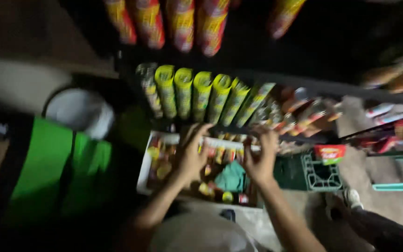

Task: Wiping canned goods with a cloth and arranging them neatly on store shelves.

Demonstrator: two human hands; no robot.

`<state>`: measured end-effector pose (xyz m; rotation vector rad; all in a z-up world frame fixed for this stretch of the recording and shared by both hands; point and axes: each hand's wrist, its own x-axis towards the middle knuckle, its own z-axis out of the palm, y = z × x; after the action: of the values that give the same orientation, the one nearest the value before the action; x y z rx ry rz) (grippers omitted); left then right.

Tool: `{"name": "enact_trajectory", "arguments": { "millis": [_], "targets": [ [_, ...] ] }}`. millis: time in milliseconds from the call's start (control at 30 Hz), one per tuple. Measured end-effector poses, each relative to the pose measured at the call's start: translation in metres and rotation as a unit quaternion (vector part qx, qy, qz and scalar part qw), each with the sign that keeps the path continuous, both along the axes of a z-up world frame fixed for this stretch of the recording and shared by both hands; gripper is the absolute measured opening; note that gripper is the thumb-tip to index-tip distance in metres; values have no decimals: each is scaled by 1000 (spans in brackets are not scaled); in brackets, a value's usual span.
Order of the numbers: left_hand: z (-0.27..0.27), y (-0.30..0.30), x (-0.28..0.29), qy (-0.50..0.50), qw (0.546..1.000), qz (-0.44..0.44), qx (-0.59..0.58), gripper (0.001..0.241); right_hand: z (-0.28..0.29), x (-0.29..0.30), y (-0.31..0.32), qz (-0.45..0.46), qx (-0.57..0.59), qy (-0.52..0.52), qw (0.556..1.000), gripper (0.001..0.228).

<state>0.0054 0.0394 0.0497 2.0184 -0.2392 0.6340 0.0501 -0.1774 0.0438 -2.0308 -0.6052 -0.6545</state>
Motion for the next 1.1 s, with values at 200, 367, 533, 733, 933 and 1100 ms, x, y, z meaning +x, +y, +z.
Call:
{"name": "enact_trajectory", "arguments": {
  "millis": [200,367,533,733,933,1100],
  "targets": [
    [-154,62,-56,334,938,73,-62,62,-175,-57,5,9,-215,315,924,62],
    [-256,110,-68,254,899,242,261,65,-315,-87,-28,-34,-360,380,851,93],
    [-257,137,-48,272,887,300,221,66,-307,-74,-22,-104,-275,357,887,61],
    [-285,159,-13,308,877,323,178,61,-286,-80,-27,-162,176,460,855,45],
    [-339,150,-20,243,910,315,-116,55,-181,-105,-3,-114,490,495,709,26],
    [-236,95,-53,432,639,94,-629,55,-154,-106,-10,-55,525,524,668,29]
  ]
}}
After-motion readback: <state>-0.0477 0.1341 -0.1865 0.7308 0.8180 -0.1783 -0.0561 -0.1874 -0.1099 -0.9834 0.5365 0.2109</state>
